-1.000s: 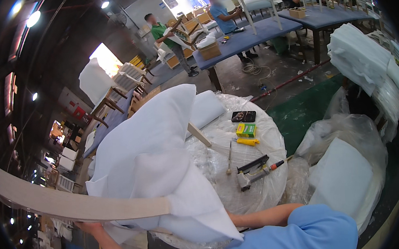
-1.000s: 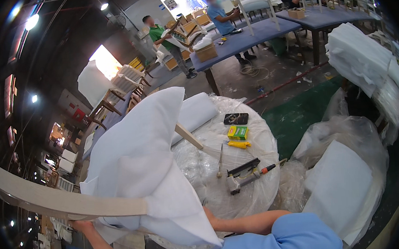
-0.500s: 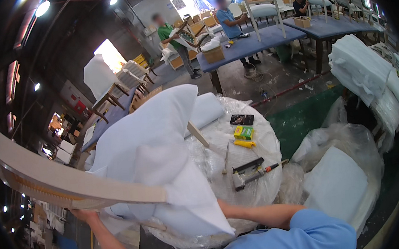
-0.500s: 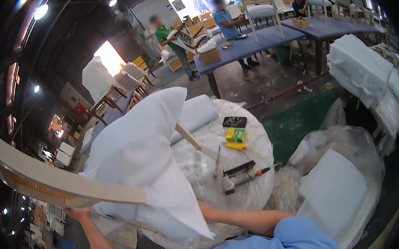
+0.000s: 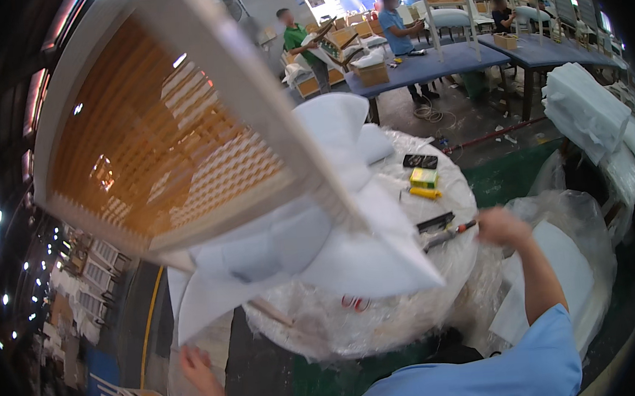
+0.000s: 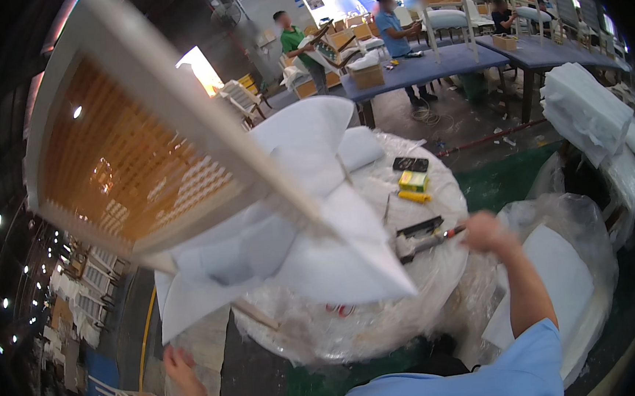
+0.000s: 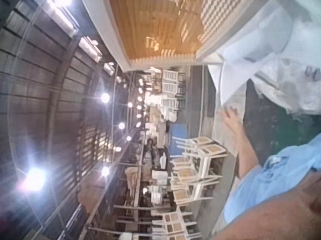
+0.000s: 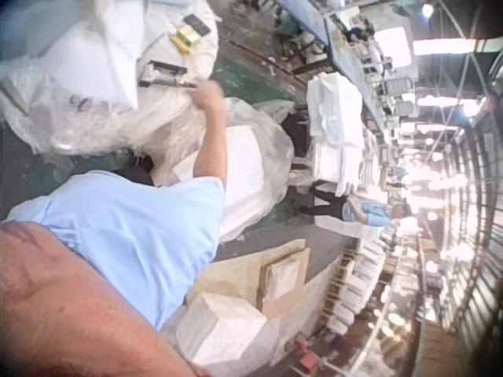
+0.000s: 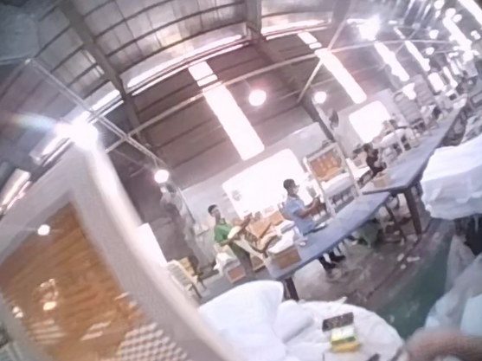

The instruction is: The person staples white fabric onto the underside of a chair seat using a pneumatic staple gun. They smooth the fabric, pull it taut, and secure it to the wooden frame, then flip the chair to inspect the result.

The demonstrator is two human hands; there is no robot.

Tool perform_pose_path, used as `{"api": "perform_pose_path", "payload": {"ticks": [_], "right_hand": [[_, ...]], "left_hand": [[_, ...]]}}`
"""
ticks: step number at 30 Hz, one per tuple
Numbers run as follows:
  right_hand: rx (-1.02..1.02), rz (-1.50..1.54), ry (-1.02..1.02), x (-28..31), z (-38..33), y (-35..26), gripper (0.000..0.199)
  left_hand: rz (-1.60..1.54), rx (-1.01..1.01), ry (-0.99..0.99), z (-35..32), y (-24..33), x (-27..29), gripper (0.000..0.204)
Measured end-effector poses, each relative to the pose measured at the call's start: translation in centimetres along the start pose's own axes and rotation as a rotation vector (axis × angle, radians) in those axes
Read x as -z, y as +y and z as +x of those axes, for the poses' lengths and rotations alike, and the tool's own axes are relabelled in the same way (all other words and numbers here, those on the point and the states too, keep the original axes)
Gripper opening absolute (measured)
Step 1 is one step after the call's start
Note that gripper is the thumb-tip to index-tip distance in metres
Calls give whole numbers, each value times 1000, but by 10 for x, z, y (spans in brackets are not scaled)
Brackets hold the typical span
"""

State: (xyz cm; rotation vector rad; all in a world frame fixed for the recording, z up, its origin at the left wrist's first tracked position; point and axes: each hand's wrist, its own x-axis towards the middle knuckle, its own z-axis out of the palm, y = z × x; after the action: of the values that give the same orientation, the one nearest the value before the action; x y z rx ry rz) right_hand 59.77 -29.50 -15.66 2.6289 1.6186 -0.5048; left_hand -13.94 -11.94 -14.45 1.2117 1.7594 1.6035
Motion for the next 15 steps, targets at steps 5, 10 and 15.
{"api": "perform_pose_path", "payload": {"ticks": [5, 10, 15], "right_hand": [[-1, 593, 957, 76, -85, -81, 33], [354, 900, 1112, 108, -112, -197, 29], [620, 1100, 986, 103, -113, -299, 34]], "left_hand": [[-142, 365, -9, -134, -119, 129, 38], [-156, 542, -75, -128, -149, 181, 46], [-196, 338, -177, -14, -140, 143, 33]]}}
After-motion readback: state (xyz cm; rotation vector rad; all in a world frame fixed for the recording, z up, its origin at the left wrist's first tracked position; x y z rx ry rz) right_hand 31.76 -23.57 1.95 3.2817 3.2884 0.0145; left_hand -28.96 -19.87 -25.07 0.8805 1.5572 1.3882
